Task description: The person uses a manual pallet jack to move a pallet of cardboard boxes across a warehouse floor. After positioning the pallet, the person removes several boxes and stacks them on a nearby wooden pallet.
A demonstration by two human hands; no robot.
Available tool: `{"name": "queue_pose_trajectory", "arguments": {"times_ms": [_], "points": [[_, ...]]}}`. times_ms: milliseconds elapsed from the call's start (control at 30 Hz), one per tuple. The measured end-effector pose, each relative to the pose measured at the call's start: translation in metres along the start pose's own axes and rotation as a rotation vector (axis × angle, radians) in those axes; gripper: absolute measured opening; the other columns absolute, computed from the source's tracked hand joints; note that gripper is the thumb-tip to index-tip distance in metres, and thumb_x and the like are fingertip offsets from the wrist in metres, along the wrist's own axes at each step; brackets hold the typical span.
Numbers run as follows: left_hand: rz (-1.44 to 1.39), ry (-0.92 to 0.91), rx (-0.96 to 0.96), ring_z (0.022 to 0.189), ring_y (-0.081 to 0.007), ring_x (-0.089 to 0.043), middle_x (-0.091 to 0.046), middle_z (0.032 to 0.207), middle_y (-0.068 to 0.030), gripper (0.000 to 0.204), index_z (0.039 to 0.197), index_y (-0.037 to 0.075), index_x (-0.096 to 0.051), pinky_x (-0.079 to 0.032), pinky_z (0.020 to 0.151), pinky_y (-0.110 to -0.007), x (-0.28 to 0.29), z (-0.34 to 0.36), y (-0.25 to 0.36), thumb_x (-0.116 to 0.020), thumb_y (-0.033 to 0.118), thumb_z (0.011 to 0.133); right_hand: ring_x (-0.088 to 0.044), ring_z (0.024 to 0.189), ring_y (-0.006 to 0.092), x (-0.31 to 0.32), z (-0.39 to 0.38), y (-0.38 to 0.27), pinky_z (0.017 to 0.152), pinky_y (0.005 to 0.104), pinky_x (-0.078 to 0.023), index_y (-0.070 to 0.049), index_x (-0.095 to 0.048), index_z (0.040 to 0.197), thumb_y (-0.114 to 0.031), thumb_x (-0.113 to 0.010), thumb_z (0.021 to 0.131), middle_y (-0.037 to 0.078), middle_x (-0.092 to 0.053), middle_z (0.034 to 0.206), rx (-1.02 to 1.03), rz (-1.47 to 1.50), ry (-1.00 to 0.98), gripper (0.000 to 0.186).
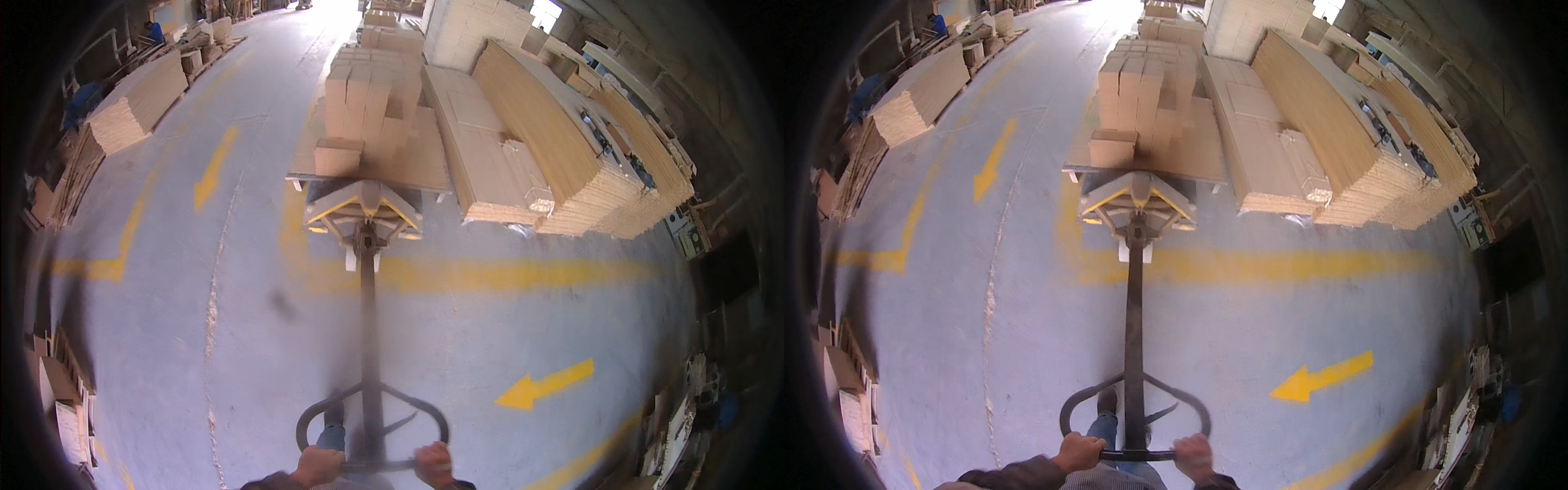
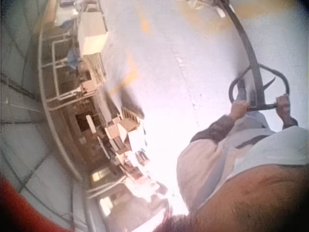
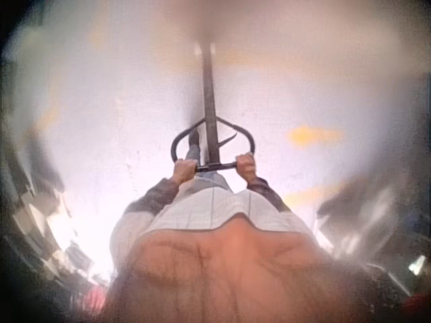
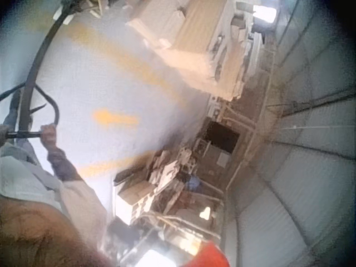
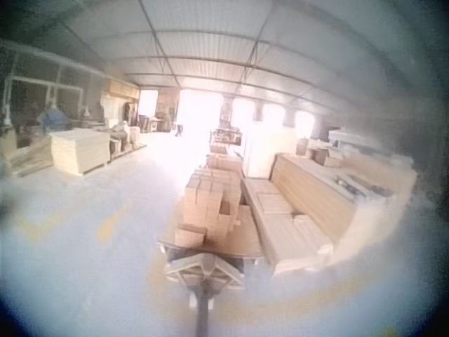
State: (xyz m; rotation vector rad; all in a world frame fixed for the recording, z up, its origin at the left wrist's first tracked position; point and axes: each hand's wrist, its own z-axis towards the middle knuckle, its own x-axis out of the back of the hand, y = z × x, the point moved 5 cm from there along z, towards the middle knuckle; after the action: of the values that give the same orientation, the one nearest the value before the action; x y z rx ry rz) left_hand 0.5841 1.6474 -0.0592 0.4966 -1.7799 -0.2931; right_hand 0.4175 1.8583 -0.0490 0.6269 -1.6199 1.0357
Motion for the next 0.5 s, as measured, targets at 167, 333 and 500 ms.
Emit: {"name": "queue_pose_trajectory", "arguments": {"times_ms": [167,333,500], "points": [[-0.014,-0.435,0.065,0.074,-0.0322,-0.069,-0.07,0.079,-0.0093,0.017,0.094,0.019,-0.067,-0.051,0.06,-0.048,-0.038,0.007,-0.023,-0.063,0.027,0.079,-0.065,0.082,0.0329,-0.059,0.006,0.003,0.076,0.0466,-0.047,-0.013,-0.067,0.079,-0.035,-0.076,0.07,0.012,-0.067,0.073,0.065,-0.114,-0.682,0.025],[0.076,-0.289,0.025,0.081,-0.0323,-0.069,-0.071,0.085,-0.0081,0.027,0.104,0.025,-0.067,-0.05,0.067,-0.052,0.205,0.049,0.012,-0.058,0.043,0.087,-0.066,0.085,0.0357,0.188,0.109,0.013,0.077,0.0479,-0.05,-0.012,-0.067,0.086,-0.043,-0.077,0.074,0.015,-0.067,0.079,0.143,0.012,-0.477,0.035],[0.166,1.082,-0.045,0.057,-0.0302,-0.06,-0.062,0.063,-0.0069,0.01,0.075,0.016,-0.066,-0.045,0.056,-0.043,0.394,0.106,0.023,-0.074,0.017,0.068,-0.056,0.066,0.031,0.329,0.216,0.007,0.061,0.0421,-0.041,-0.01,-0.059,0.07,-0.014,-0.073,0.071,0.008,-0.056,0.067,0.104,-0.024,0.864,0.015]]}}
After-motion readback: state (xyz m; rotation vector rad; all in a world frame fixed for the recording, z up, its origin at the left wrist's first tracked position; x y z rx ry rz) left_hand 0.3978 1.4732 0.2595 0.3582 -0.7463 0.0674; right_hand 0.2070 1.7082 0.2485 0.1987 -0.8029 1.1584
